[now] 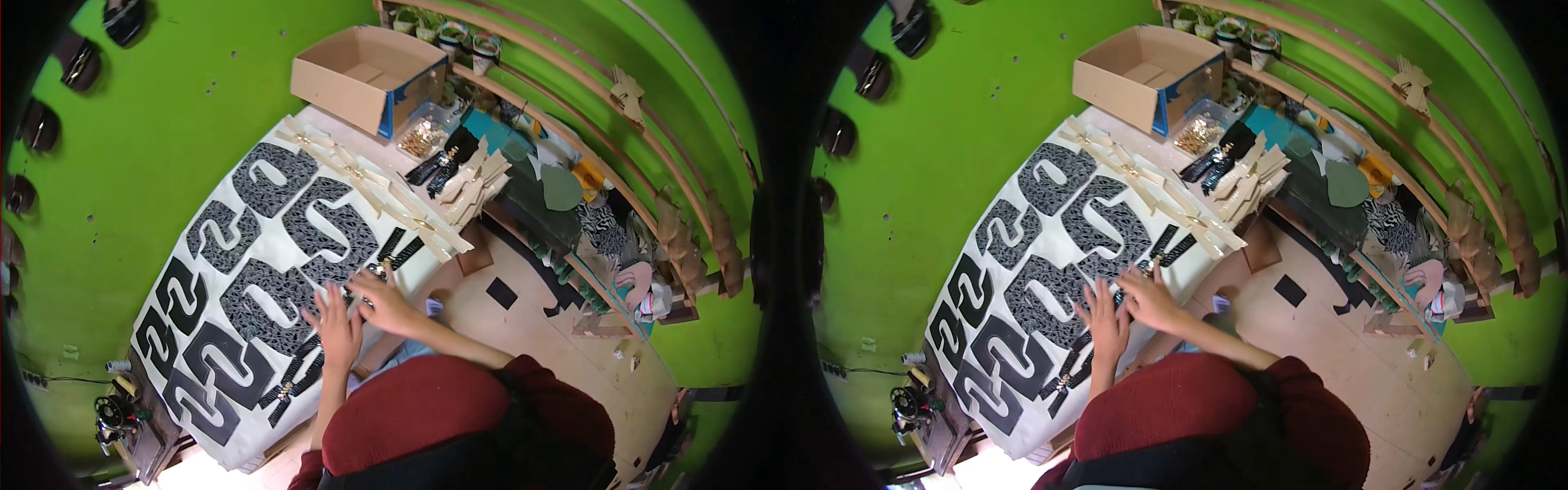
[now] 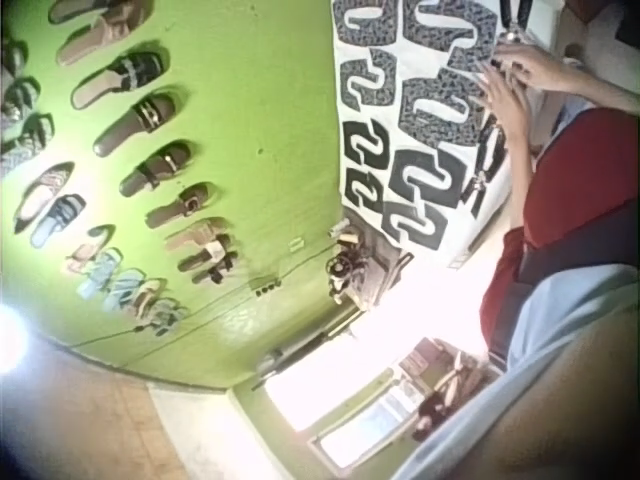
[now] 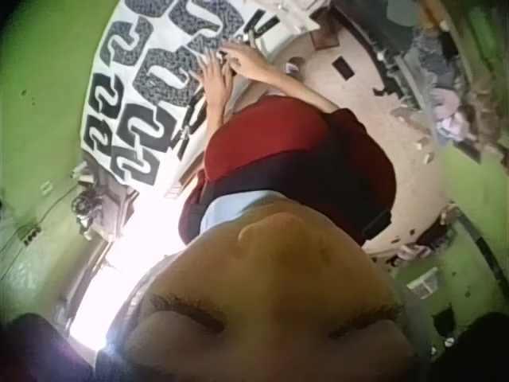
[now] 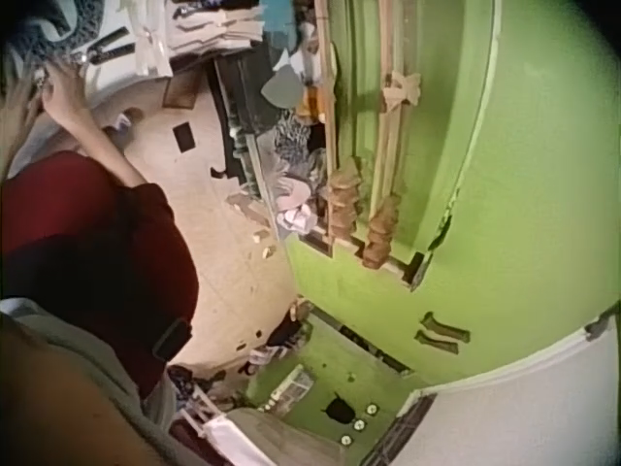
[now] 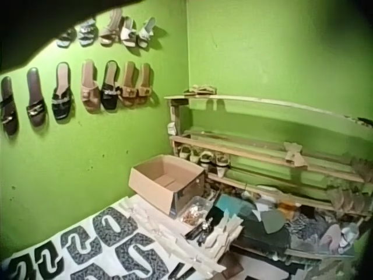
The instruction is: Arranging and aligning decorative shoe upper components on a table for production.
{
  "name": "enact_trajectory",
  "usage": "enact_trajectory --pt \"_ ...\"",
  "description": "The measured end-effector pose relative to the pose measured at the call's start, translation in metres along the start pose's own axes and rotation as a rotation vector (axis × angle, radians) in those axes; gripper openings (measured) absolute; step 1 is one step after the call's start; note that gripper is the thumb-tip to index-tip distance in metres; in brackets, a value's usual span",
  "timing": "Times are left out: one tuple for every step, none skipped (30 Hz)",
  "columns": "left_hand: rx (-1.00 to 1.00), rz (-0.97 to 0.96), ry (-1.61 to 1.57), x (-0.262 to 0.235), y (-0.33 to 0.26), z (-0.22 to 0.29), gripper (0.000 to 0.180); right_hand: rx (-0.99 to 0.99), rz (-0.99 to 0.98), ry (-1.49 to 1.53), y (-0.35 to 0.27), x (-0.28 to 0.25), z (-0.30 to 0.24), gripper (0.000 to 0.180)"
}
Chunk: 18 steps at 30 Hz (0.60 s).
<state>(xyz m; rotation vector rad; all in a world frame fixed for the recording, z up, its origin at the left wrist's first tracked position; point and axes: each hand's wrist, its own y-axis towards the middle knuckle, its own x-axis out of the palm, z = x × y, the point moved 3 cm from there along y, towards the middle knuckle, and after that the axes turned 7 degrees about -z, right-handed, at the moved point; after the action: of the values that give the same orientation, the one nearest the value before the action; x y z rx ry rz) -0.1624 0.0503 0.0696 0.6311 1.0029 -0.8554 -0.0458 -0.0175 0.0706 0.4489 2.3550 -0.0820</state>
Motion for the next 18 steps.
enact_trajectory --pt "0.017 -0.032 -0.033 0.010 0.021 0.017 0.062 -0.010 0.027 -0.033 0.001 -0.019 0.015 0.039" --pt "0.056 -0.009 -0.030 0.020 0.041 0.034 0.063 0.011 0.029 -0.053 0.002 -0.039 0.029 0.040" --pt "0.093 -0.010 -0.038 0.028 0.061 0.051 0.063 0.031 0.034 -0.075 0.003 -0.058 0.043 0.040" --pt "0.106 -0.029 -0.043 0.035 0.081 0.067 0.063 0.029 0.076 -0.075 0.005 -0.077 0.057 0.041" --pt "0.132 -0.052 -0.060 0.043 0.102 0.084 0.062 0.052 0.039 -0.122 0.009 -0.093 0.082 0.046" --pt "0.148 -0.057 -0.063 0.051 0.119 0.097 0.061 0.051 0.058 -0.185 0.012 -0.111 0.100 0.046" --pt "0.162 -0.056 -0.063 0.058 0.136 0.108 0.061 0.043 0.078 -0.249 0.017 -0.129 0.116 0.047" --pt "0.141 -0.054 -0.061 0.066 0.151 0.116 0.061 0.052 0.107 -0.293 0.024 -0.146 0.133 0.045" --pt "0.188 -0.056 -0.028 0.077 0.166 0.124 0.060 0.061 0.138 -0.336 0.032 -0.162 0.150 0.044" --pt "0.234 -0.058 0.004 0.085 0.178 0.131 0.059 0.091 0.137 -0.399 0.043 -0.182 0.162 0.043" --pt "0.214 -0.057 0.008 0.089 0.188 0.136 0.059 0.121 0.139 -0.463 0.054 -0.202 0.174 0.042" --pt "0.322 -0.118 0.056 0.095 0.198 0.146 0.056 0.137 0.167 -0.491 0.063 -0.218 0.192 0.043" --pt "0.434 -0.178 0.103 0.101 0.208 0.155 0.053 0.154 0.198 -0.521 0.071 -0.234 0.204 0.043" --pt "0.424 -0.179 0.103 0.103 0.218 0.159 0.053 0.180 0.151 -0.532 0.078 -0.245 0.216 0.044" --pt "0.442 -0.143 0.112 0.105 0.228 0.162 0.050 0.204 0.103 -0.543 0.084 -0.254 0.223 0.045" --pt "0.461 -0.106 0.121 0.105 0.238 0.165 0.047 0.156 0.119 -0.546 0.089 -0.261 0.226 0.046" --pt "0.454 -0.107 0.123 0.107 0.248 0.167 0.047 0.151 0.114 -0.543 0.092 -0.265 0.230 0.046" --pt "0.389 -0.058 0.057 0.106 0.258 0.167 0.046 0.146 0.023 -0.583 0.096 -0.269 0.229 0.047"
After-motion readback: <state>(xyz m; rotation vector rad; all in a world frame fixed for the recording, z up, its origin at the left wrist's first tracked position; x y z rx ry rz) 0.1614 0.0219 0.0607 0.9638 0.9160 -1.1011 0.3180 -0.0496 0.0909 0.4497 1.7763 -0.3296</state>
